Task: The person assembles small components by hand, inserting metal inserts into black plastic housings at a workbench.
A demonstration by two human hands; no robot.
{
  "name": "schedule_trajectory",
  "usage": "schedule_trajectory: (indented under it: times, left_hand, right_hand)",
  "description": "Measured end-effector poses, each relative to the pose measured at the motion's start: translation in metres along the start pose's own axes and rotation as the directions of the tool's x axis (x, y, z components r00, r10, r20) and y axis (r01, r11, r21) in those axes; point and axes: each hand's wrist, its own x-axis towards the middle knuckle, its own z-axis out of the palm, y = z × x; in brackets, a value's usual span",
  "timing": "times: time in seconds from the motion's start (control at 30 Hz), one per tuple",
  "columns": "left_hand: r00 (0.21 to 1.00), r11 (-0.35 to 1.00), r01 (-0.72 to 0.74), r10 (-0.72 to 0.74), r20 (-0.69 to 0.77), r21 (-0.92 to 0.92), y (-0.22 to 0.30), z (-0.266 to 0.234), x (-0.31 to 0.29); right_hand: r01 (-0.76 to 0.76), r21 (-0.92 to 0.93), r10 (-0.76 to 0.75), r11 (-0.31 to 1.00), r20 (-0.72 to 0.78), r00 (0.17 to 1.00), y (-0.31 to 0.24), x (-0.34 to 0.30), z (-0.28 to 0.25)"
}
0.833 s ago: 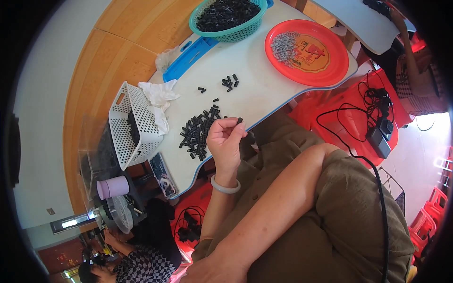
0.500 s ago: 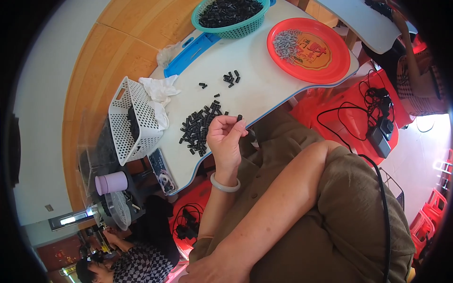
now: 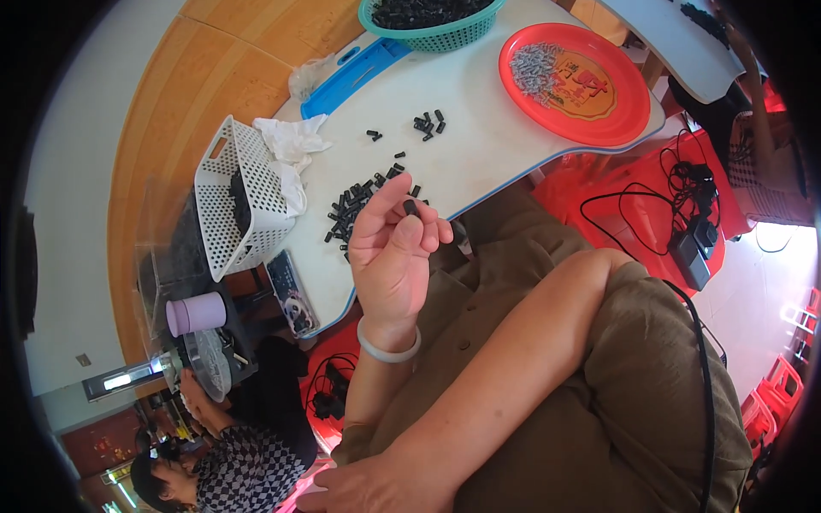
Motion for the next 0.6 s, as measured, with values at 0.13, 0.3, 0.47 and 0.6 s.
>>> schedule_trajectory:
  times: [0.13,0.3,0.47,0.6]
  left_hand:
    - [0.987,0.993,-0.084,0.094,0.129,-0.076,0.014,0.011,-0.001]
    - [0.979,0.993,-0.113,0.117,0.167,-0.036,0.025,0.018,-0.006]
    - [0.991,0.993,-0.069,0.079,0.11,-0.099,0.032,0.022,-0.011]
    - [0.986,0.996,-0.036,0.048,0.159,-0.076,0.031,0.021,-0.012]
  right_hand:
    - [-0.096,-0.011,0.097,0.995,0.107,0.99,-0.014,0.004,-0.026]
    - [-0.059,0.118,0.049,0.991,0.086,0.995,0.002,0.003,-0.012]
    - [0.01,0.167,-0.01,0.986,0.004,1.0,0.01,-0.002,-0.006]
    - [-0.066,0.141,0.064,0.988,0.022,0.998,0.002,0.001,-0.014]
